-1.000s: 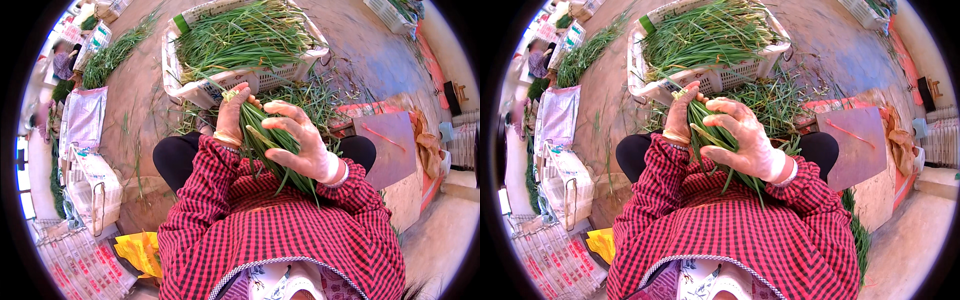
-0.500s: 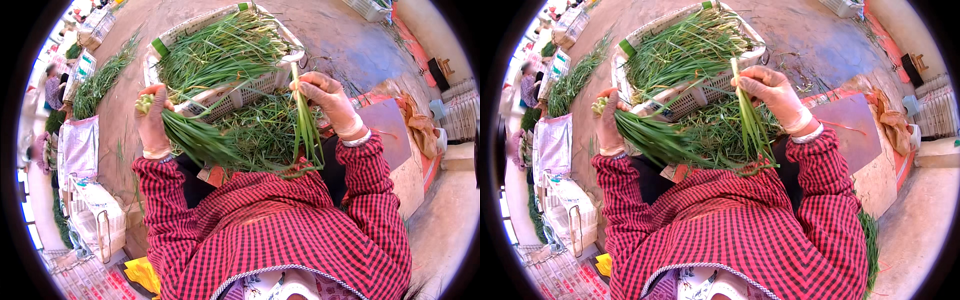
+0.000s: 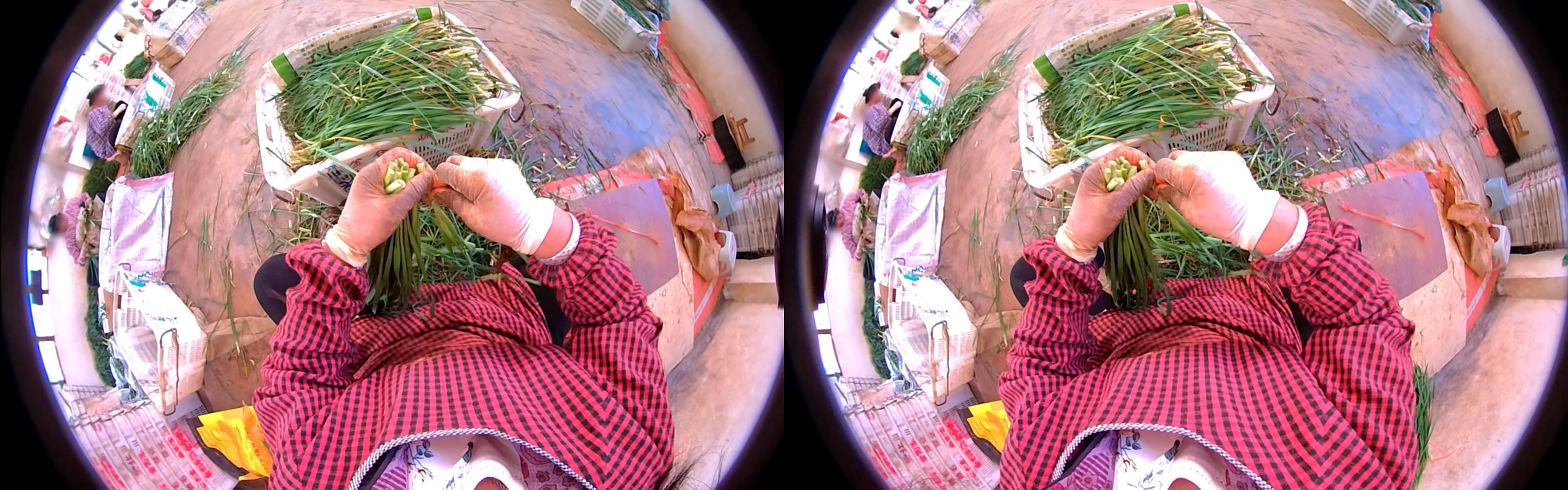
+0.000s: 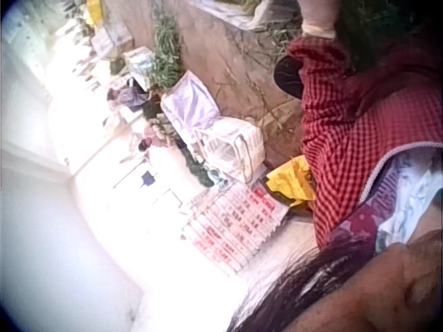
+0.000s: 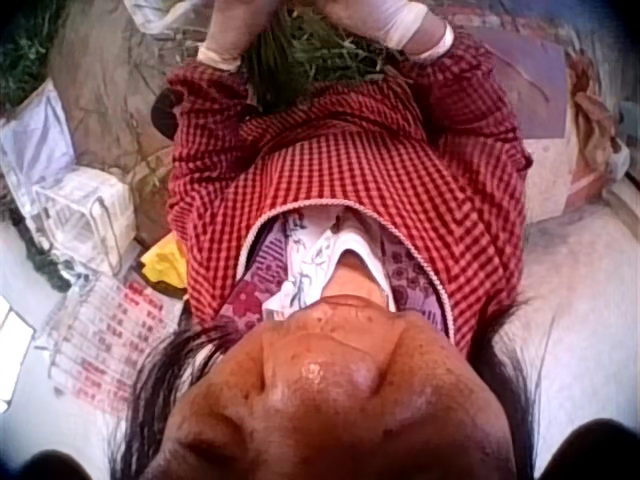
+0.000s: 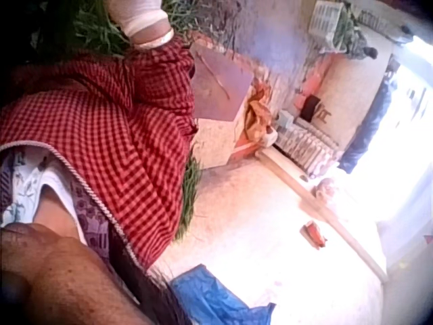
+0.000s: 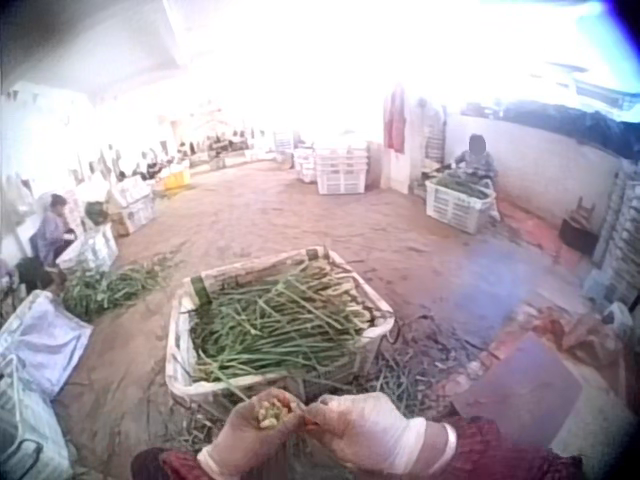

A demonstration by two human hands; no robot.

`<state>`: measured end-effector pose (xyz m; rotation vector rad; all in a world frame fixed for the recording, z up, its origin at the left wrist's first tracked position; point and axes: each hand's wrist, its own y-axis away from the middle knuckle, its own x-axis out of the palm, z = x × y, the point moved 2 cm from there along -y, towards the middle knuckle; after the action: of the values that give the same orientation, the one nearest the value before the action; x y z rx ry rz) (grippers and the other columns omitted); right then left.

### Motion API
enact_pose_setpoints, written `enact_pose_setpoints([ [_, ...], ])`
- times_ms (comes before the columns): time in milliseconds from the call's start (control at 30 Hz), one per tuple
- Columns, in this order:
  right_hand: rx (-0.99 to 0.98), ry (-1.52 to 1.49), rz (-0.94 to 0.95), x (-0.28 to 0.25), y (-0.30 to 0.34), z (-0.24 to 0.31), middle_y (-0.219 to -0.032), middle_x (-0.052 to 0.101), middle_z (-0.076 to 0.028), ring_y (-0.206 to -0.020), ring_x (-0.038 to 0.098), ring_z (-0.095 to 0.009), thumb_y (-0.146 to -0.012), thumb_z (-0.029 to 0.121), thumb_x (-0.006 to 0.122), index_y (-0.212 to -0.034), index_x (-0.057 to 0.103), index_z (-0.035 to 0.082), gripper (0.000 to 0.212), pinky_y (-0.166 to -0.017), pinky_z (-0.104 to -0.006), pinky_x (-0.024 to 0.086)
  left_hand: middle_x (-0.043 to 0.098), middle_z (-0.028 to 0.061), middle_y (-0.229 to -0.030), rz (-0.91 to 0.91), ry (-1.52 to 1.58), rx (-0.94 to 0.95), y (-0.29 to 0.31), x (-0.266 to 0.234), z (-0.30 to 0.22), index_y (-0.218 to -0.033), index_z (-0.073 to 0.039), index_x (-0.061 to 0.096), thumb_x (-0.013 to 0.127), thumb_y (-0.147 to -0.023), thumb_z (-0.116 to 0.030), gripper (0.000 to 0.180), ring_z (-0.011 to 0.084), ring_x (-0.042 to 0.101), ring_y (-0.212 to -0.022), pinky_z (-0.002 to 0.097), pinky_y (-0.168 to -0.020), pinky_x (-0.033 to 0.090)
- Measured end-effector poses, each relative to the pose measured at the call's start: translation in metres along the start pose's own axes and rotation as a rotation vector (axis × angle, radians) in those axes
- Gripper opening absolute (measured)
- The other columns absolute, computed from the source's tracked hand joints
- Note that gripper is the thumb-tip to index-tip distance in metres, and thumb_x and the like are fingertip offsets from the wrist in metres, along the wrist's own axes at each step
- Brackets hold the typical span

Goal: The person peels and sorts green onions by hand, removes individual stalks from a bundle, and ties a finished bundle together with a red tie.

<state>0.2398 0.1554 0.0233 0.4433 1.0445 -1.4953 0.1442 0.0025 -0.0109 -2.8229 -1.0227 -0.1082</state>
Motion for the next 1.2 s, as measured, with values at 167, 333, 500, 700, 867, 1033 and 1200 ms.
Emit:
enact_pose_setpoints([
  [167,-0.035,-0.019,0.066,-0.017,-0.005,0.000,-0.078,0.063,-0.010,-0.076,0.065,-0.034,-0.087,0.021,0.066,-0.088,0.062,0.010,0.012,-0.065,-0.0418,0.053,0.064,-0.0004,-0.093,0.090,0.145,-0.091,0.001,0.002,-0.002,-0.105,-0.005,0.058,0.064,-0.095,-0.010,0.013,0.0075,0.060,-0.080,0.0232,-0.074,0.050],
  [333,-0.007,-0.184,-0.075,-0.034,-0.012,-0.009,-0.081,0.064,-0.010,-0.076,0.065,-0.031,-0.088,0.019,0.067,-0.090,0.065,0.009,0.011,-0.068,-0.0366,0.052,0.063,0.0003,-0.088,0.173,0.221,-0.256,0.007,0.004,-0.027,-0.123,-0.004,0.057,0.065,-0.093,-0.010,0.031,0.0080,0.060,-0.073,0.0228,-0.068,0.049],
  [500,0.172,0.184,-0.073,-0.052,-0.031,-0.037,-0.095,0.066,-0.011,-0.091,0.066,-0.029,-0.086,0.027,0.070,-0.099,0.067,0.005,0.026,-0.079,-0.0395,0.052,0.062,-0.0030,-0.080,0.157,0.168,-0.244,0.017,-0.008,-0.040,-0.128,-0.003,0.056,0.068,-0.091,-0.011,0.039,0.0063,0.060,-0.071,0.0205,-0.066,0.049],
  [700,-0.223,-0.339,-0.007,-0.057,-0.061,0.027,-0.148,0.042,-0.018,-0.140,0.036,-0.028,-0.084,0.044,0.074,-0.146,0.040,0.004,0.082,-0.115,-0.0406,0.027,0.063,0.0014,-0.087,0.274,0.102,-0.085,0.008,0.026,-0.053,-0.114,-0.003,0.058,0.068,-0.091,-0.011,0.027,0.0090,0.063,-0.073,0.0241,-0.067,0.052],
  [867,-0.033,-0.889,-0.137,-0.008,-0.048,0.026,-0.157,0.026,-0.015,-0.143,0.029,-0.027,-0.081,0.042,0.078,-0.156,0.013,0.008,0.105,-0.115,-0.0400,0.026,0.063,0.0018,-0.089,-0.057,0.210,0.089,0.002,0.017,-0.061,-0.111,-0.004,0.060,0.070,-0.087,-0.007,0.026,0.0074,0.059,-0.070,0.0228,-0.064,0.050],
  [1033,0.003,-1.388,-0.104,0.034,-0.017,0.048,-0.147,0.037,-0.010,-0.137,0.035,-0.021,-0.079,0.016,0.083,-0.153,0.020,0.007,0.097,-0.114,-0.0389,0.030,0.064,-0.0005,-0.092,-0.196,0.144,0.098,-0.017,0.034,-0.098,-0.133,-0.004,0.052,0.074,-0.084,-0.004,0.054,0.0090,0.060,-0.078,0.0217,-0.074,0.052],
  [1200,0.329,-1.340,-0.105,0.019,0.002,0.006,-0.109,0.063,-0.005,-0.098,0.061,-0.016,-0.078,0.018,0.078,-0.141,0.039,0.002,0.076,-0.089,-0.0320,0.048,0.045,0.0125,-0.135,-0.028,0.432,0.255,-0.040,0.056,-0.076,-0.156,-0.009,0.007,0.078,-0.083,-0.010,0.102,0.0214,0.054,-0.114,0.0342,-0.093,0.050],
])
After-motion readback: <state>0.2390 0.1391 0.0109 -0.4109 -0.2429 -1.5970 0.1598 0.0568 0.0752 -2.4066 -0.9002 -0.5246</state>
